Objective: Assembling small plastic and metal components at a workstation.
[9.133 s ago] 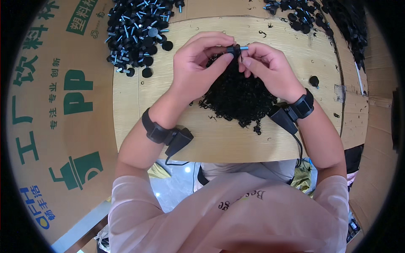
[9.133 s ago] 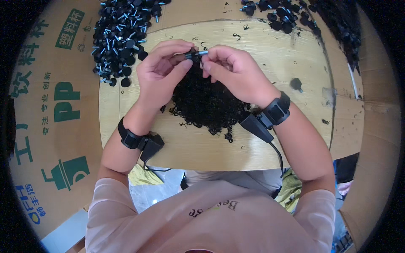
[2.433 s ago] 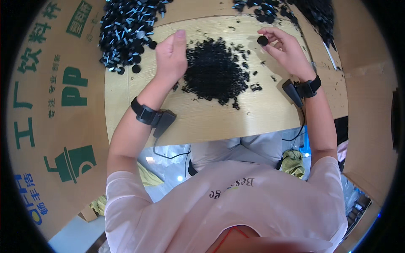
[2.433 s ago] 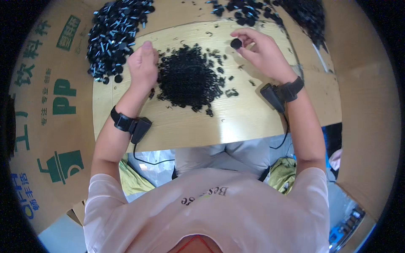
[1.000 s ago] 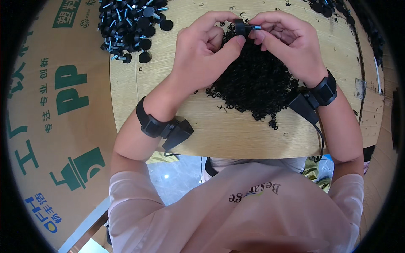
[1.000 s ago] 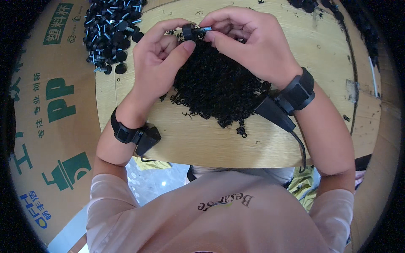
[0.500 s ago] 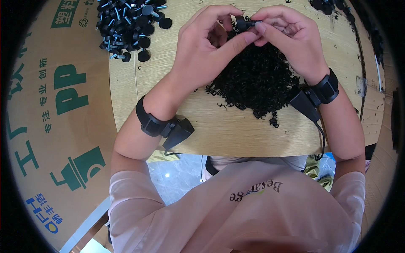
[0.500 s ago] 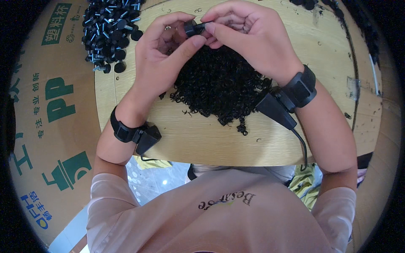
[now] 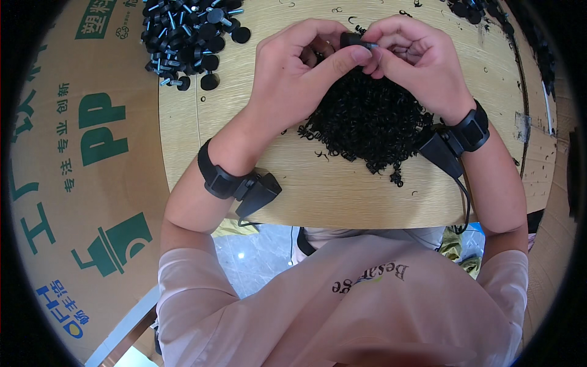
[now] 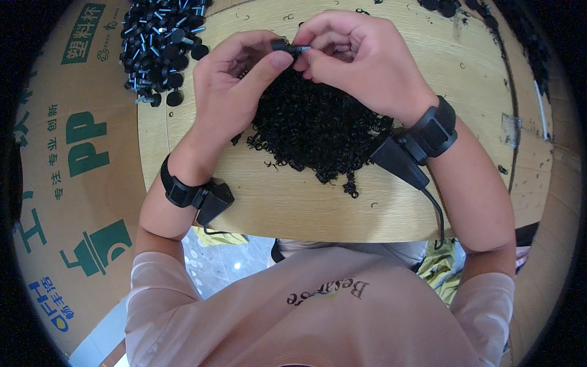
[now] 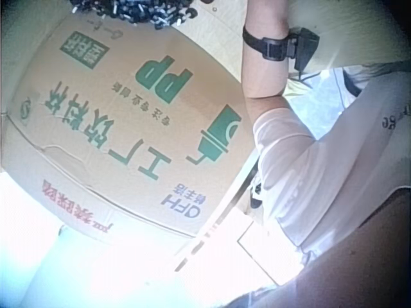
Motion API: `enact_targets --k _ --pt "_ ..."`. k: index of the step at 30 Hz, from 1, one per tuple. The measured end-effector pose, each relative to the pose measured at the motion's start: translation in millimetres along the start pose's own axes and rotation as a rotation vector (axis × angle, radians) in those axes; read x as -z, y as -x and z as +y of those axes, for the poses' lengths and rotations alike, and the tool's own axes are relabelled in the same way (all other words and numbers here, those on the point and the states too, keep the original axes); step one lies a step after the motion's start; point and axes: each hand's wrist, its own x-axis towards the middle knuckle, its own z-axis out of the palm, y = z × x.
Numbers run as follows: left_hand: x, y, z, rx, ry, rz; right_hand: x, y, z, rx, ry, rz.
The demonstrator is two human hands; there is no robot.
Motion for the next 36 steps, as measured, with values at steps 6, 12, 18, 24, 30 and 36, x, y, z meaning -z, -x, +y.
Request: enact_targets --k 6,12,18,24,30,36 --pt "5.1 1.5 10.4 0.044 -0.164 -0.139 3.4 -1.1 -1.6 0.049 0.123 -0.015" --pt "3.5 0.6 8.4 -0.027 -0.219 -0.135 2.9 -2.0 -5.4 -0.072 -0.003 -0.002" --pt "3.7 0.1 6.1 0.021 -0.116 -0.055 2.6 -1.7 1.4 0.028 0.002 -0.044" --pt "3.3 3.0 9.9 0.107 -0.060 -0.037 0.2 -2.1 -5.7 -0.015 -0.025 -0.037" --pt "2.4 2.4 12.0 0.104 -0.113 -0.045 4.5 -1.5 -0.6 0.026 0.016 -0.075" --pt "1.6 1.7 11.5 0.134 -0.100 -0.053 1.7 -3.6 -5.6 -0.045 0.020 -0.040"
